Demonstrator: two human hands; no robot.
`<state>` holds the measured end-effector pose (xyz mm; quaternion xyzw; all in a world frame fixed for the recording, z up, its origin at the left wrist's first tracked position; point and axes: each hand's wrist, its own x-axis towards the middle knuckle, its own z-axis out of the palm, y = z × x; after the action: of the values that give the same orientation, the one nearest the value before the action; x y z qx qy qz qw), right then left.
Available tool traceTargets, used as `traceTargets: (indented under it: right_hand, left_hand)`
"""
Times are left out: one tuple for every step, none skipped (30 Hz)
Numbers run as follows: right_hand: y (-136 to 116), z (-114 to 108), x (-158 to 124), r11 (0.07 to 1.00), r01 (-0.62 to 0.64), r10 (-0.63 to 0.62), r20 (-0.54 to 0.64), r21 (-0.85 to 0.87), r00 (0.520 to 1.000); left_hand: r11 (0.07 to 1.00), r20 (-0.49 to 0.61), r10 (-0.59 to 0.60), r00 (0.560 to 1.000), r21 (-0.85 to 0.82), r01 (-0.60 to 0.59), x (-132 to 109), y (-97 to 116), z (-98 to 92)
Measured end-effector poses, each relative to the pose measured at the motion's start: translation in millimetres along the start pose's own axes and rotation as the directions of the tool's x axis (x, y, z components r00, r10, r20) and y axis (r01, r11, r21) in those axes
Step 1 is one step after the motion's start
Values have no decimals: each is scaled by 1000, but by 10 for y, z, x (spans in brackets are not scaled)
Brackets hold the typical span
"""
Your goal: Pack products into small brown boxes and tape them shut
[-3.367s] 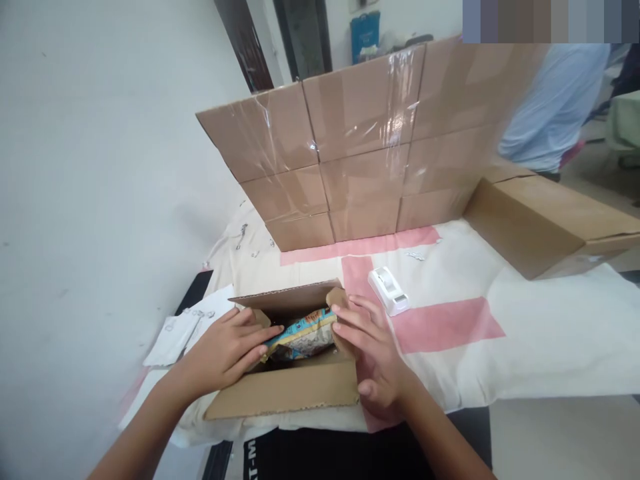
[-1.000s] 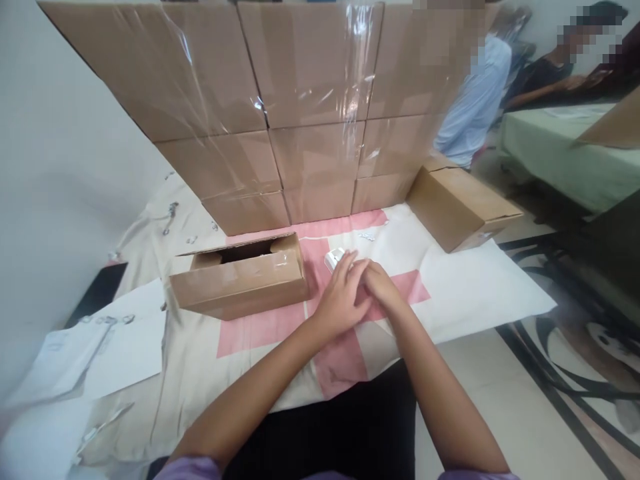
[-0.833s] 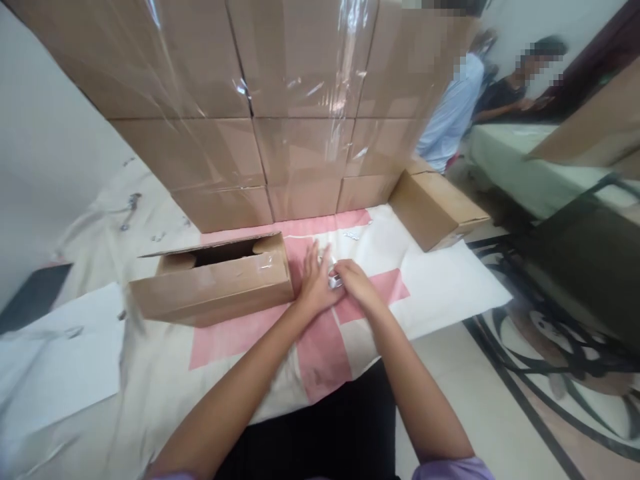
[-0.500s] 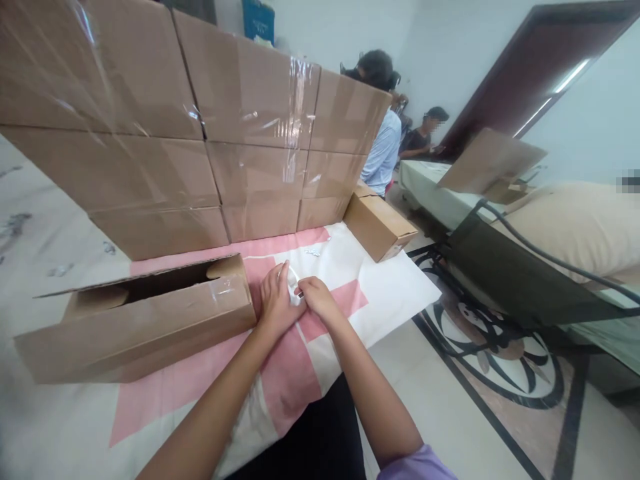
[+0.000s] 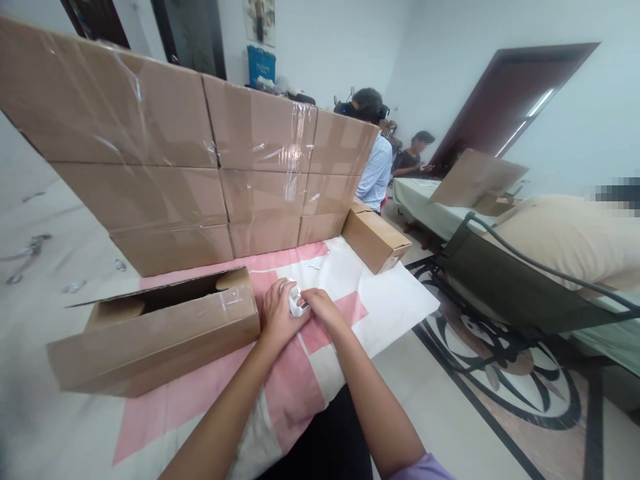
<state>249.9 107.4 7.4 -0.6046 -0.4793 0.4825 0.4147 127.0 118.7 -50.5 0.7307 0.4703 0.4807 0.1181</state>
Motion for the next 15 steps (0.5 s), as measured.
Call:
traceTargets:
  right_hand:
    - [3, -2, -2, 1000, 4, -4, 0, 2, 1000]
    - [7, -6, -2, 1000, 7, -7, 2, 2, 1000]
    - [10, -11, 1, 1000, 8, -8, 5, 0, 1000]
    - [12, -18, 5, 1000, 9, -9, 8, -4, 1000]
    - [14, -26, 10, 1000, 10, -10, 11, -8, 1000]
    - [14, -33, 16, 1000, 12, -11, 15, -13, 1000]
    - [13, -40, 21, 1000, 13, -13, 18, -17, 1000]
    - [10, -46, 25, 1000, 16, -16, 21, -19, 1000]
    - [5, -52, 28, 1000, 19, -19, 27, -21, 999]
    - [0, -56, 28, 1000, 23, -22, 33, -22, 999]
    - [-6, -59, 26, 999, 26, -25, 40, -21, 999]
    - [-10, -61, 23, 1000, 25, -25, 46, -19, 999]
    - [-14, -63, 19, 1000, 22, -21, 50, -17, 999]
    - [-16, -65, 16, 1000, 17, -16, 50, -16, 999]
    - [-16, -67, 14, 1000, 9, -8, 49, -17, 999]
  left_hand:
    - [1000, -3, -4, 1000, -10, 4, 2, 3, -3]
    - [1000, -5, -11, 1000, -20, 11, 4, 5, -5]
    - [999, -2, -20, 1000, -28, 20, 6, 8, -6]
    - [999, 2, -31, 1000, -33, 31, 7, 11, -7]
    - [998, 8, -43, 999, -36, 43, 9, 14, -9]
    - [998, 15, -54, 998, -39, 55, 11, 18, -10]
    - [997, 21, -65, 998, -39, 66, 12, 22, -13]
    - [996, 26, -74, 997, -38, 75, 14, 26, -16]
    - [996, 30, -81, 996, -37, 82, 17, 29, -20]
    - [996, 34, -86, 996, -35, 87, 18, 31, -24]
    - [995, 37, -89, 995, -33, 90, 20, 32, -29]
    - [995, 40, -89, 995, -32, 90, 20, 32, -33]
    - [996, 42, -86, 995, -29, 87, 20, 30, -37]
    - [996, 44, -81, 996, -26, 82, 19, 28, -41]
    - [997, 45, -74, 996, -23, 75, 18, 24, -44]
